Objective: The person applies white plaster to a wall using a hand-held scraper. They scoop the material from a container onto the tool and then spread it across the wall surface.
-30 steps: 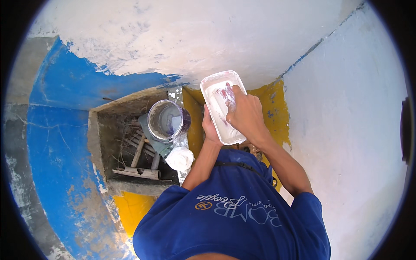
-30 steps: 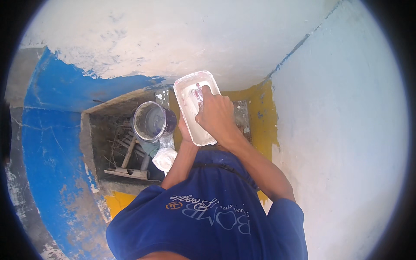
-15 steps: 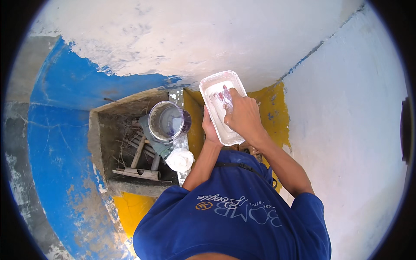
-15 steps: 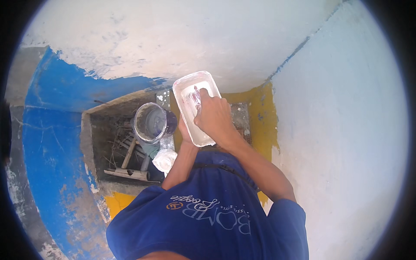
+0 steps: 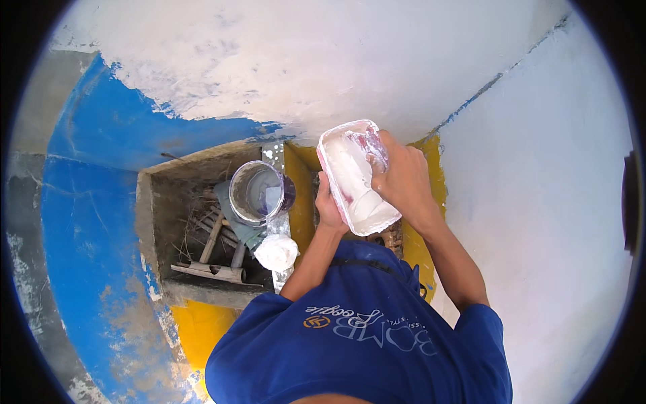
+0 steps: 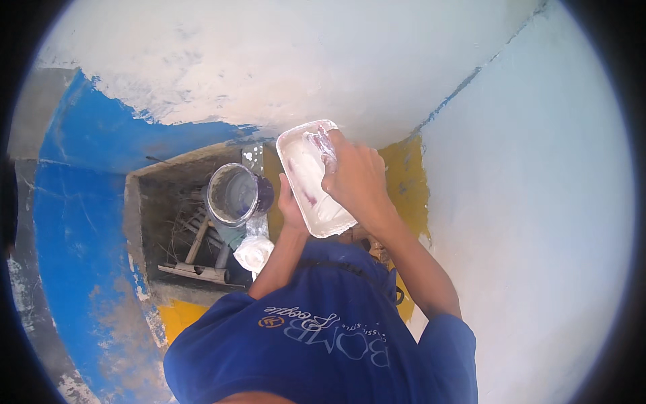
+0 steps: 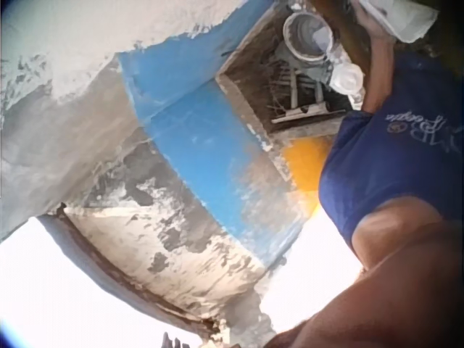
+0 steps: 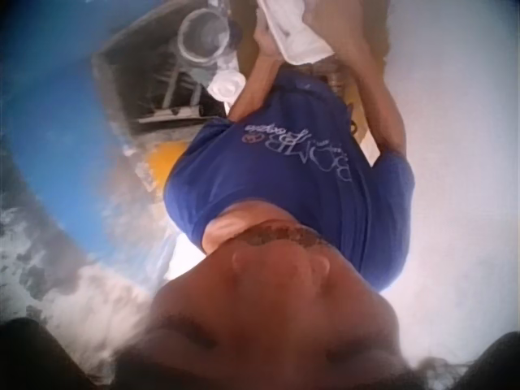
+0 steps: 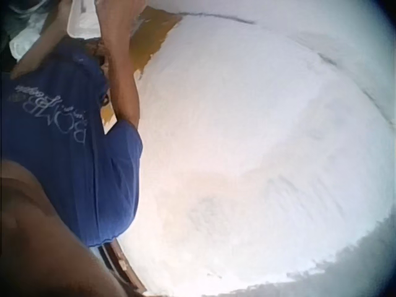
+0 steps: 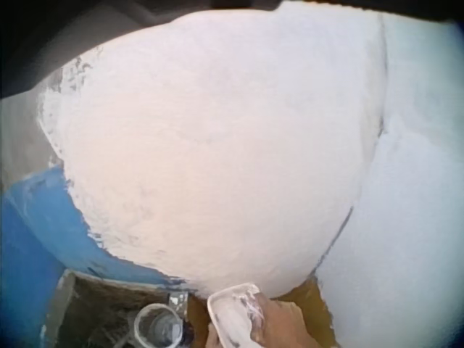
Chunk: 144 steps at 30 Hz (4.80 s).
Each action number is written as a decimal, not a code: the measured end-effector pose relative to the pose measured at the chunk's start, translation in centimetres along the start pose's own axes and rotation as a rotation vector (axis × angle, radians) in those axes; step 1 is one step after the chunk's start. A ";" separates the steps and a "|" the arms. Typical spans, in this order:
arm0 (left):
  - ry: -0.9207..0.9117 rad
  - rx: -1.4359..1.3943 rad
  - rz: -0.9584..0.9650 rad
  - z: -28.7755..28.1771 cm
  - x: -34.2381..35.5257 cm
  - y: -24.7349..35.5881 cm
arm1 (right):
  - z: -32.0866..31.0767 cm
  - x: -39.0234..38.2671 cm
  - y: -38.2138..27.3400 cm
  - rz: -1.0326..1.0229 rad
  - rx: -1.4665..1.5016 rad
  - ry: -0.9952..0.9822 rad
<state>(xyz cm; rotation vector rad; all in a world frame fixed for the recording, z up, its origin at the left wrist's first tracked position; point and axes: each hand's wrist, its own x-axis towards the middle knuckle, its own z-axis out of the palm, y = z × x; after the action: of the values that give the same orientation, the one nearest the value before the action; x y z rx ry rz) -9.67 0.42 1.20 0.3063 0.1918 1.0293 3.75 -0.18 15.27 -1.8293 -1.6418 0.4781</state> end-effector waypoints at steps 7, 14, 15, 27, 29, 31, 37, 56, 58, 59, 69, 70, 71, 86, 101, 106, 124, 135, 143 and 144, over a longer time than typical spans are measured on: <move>0.146 0.035 0.050 -0.2 -0.2 -1.1 | 2.6 -2.6 0.2 0.015 -0.068 -0.084; 0.088 -0.110 0.044 -0.5 0.0 -0.4 | 2.9 -2.1 -0.4 -0.071 -0.023 -0.163; 0.079 -0.116 0.040 -0.8 0.0 -0.4 | 3.2 -1.8 -0.2 -0.083 -0.084 -0.171; 0.073 -0.125 0.080 -0.4 -0.5 -0.1 | 3.1 -0.8 -1.8 -0.020 0.002 -0.116; 0.076 -0.091 0.077 -1.1 -0.4 -0.1 | 3.0 -1.1 -2.4 -0.004 -0.007 -0.126; 0.017 -0.116 0.070 -1.1 -0.4 -0.2 | 3.2 -1.8 -2.3 -0.003 -0.016 -0.197; 0.081 -0.062 0.058 -0.7 -0.5 -0.1 | 3.8 -1.1 -0.8 -0.023 -0.071 -0.030; 0.063 -0.069 0.052 -1.4 -0.9 -0.2 | 4.6 -1.1 -2.2 0.012 0.025 -0.085; 0.025 -0.091 0.049 -0.9 -0.8 -0.1 | 4.6 -1.0 -2.1 0.010 -0.007 -0.097; 0.070 -0.055 0.039 -0.6 -0.8 -0.2 | 4.3 -0.2 -1.7 0.026 -0.010 -0.057; 0.185 0.009 0.091 0.7 -0.8 0.4 | 3.2 -1.4 0.1 -0.009 -0.227 -0.045; 0.197 0.004 0.086 0.6 -0.7 0.5 | 3.5 -1.7 0.2 -0.014 -0.254 -0.051; 0.207 0.000 0.080 0.4 -0.6 0.5 | 3.7 -1.9 0.2 -0.019 -0.282 -0.057; 0.037 -0.178 -0.002 -1.5 -0.5 -0.1 | 3.1 -0.9 -0.7 -0.061 -0.054 -0.231; 0.042 -0.115 0.096 -0.9 -0.5 0.1 | 2.9 -0.6 -2.1 0.009 -0.022 -0.176; 0.023 -0.128 0.091 -1.1 -0.3 0.1 | 3.9 -0.5 -1.4 0.018 -0.033 -0.129; 0.018 -0.095 0.085 -1.2 -0.2 0.3 | 3.9 -0.2 -2.0 0.030 0.014 -0.096; 0.123 -0.027 0.050 -1.3 -0.3 0.6 | 2.6 0.8 -1.5 -0.002 -0.059 -0.010; 0.261 -0.009 0.044 0.4 -0.1 0.1 | 3.9 -1.0 0.2 -0.070 -0.227 -0.017; 0.272 -0.029 0.066 -0.3 -0.1 0.3 | 4.0 -1.3 -0.1 -0.028 -0.178 -0.048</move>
<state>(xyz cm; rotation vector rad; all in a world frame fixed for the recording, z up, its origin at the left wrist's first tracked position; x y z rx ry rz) -10.04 0.52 0.99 0.1454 0.4139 1.1367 0.95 -0.63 12.21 -1.9329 -1.7898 0.3771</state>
